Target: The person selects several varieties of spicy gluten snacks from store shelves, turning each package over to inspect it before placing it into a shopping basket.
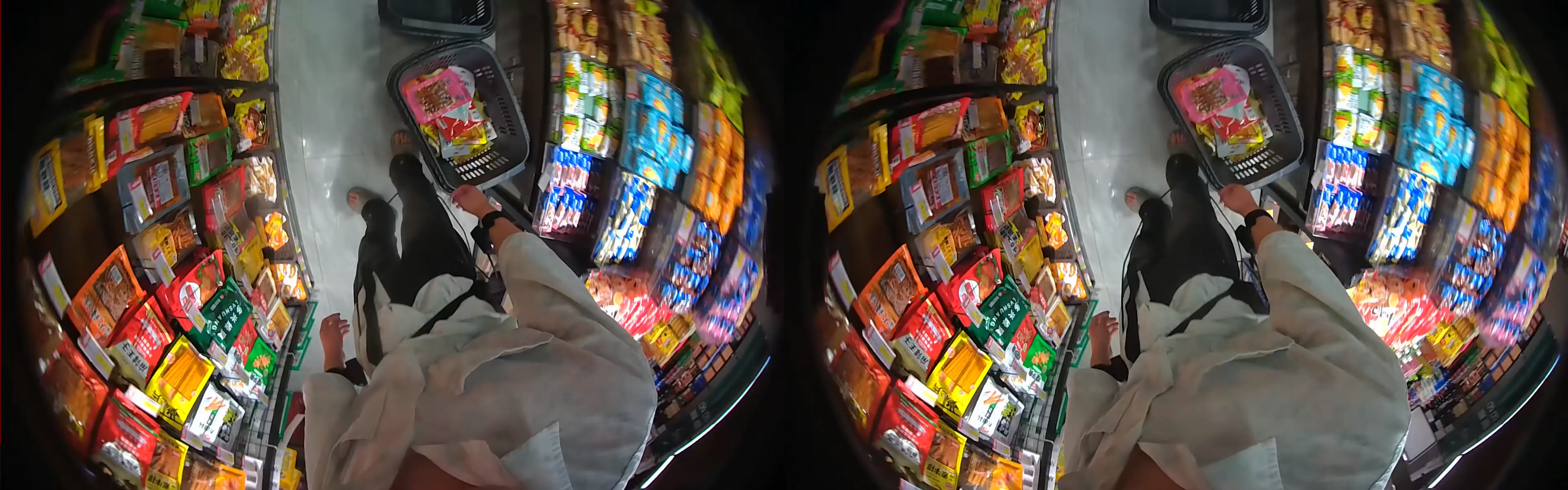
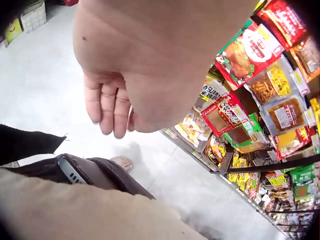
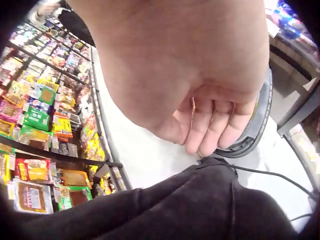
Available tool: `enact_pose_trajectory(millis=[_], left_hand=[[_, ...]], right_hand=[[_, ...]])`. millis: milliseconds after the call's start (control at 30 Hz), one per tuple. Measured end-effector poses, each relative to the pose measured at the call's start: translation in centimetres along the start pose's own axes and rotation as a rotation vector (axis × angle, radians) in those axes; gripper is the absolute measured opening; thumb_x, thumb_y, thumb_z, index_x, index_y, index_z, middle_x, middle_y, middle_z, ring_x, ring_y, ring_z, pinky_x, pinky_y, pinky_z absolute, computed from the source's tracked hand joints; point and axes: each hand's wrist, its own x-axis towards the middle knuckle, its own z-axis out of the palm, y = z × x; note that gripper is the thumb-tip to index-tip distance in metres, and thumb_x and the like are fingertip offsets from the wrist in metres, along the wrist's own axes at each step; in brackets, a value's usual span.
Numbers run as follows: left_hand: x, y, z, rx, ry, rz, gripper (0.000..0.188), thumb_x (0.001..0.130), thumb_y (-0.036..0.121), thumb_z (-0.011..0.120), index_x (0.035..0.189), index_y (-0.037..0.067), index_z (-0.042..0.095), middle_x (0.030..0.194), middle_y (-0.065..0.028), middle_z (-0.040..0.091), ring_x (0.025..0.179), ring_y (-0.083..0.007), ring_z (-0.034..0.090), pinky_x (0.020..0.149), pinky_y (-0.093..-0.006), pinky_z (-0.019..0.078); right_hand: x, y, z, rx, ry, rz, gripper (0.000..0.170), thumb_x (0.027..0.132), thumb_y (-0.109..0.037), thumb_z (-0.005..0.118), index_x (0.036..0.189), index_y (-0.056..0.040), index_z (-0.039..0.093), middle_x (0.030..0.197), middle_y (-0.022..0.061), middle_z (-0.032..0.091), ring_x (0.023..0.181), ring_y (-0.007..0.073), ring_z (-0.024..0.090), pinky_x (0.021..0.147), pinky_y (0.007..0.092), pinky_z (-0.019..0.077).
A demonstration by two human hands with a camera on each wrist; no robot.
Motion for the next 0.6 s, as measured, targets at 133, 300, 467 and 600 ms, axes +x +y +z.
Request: enact_pose_trajectory(millis=[133,300,467,600], left_hand=[[-2.8,2.1,1.0,0.107,0.034,0.019,0.026,0.096,0.018,0.057,0.118,0.004,0.060,0.092,-0.0122,0.067,0.075,-0.0178,0.065,0.065,-0.0301,0.0538],[-6.2,3.5,2.7,0.134,0.155,-0.142,0.023,0.096,0.014,0.057,0.116,0.003,0.060,0.089,-0.0096,0.067,0.074,-0.0151,0.065,0.064,-0.0281,0.0529],[-9.7,4.2,3.5,0.284,0.156,-0.210,0.018,0.097,0.013,0.056,0.110,0.001,0.059,0.086,-0.0096,0.066,0.075,-0.0158,0.066,0.064,-0.0285,0.0529],[-11.1,4.6,4.1,0.300,0.240,-0.230,0.019,0.097,0.016,0.056,0.111,0.003,0.060,0.081,-0.0079,0.067,0.070,-0.0152,0.065,0.063,-0.0284,0.0529]], right_hand=[[9.9,2.5,-0.5,0.188,0.024,0.184,0.025,0.089,-0.025,0.060,0.092,-0.0041,0.073,0.075,0.0077,0.072,0.066,0.0183,0.069,0.062,0.0321,0.0525],[21.6,-0.3,-2.0,0.385,0.063,0.297,0.017,0.091,-0.026,0.060,0.094,-0.0108,0.068,0.072,-0.0005,0.064,0.059,0.0123,0.060,0.053,0.0273,0.0473],[34.9,2.5,-1.4,0.683,-0.059,0.394,0.020,0.091,-0.026,0.062,0.107,-0.0144,0.066,0.091,-0.0011,0.061,0.076,0.0130,0.057,0.065,0.0291,0.0463],[39.7,0.9,0.8,0.679,0.067,0.514,0.035,0.093,-0.031,0.062,0.126,-0.0172,0.063,0.126,-0.0025,0.060,0.110,0.0168,0.054,0.092,0.0338,0.0434]])
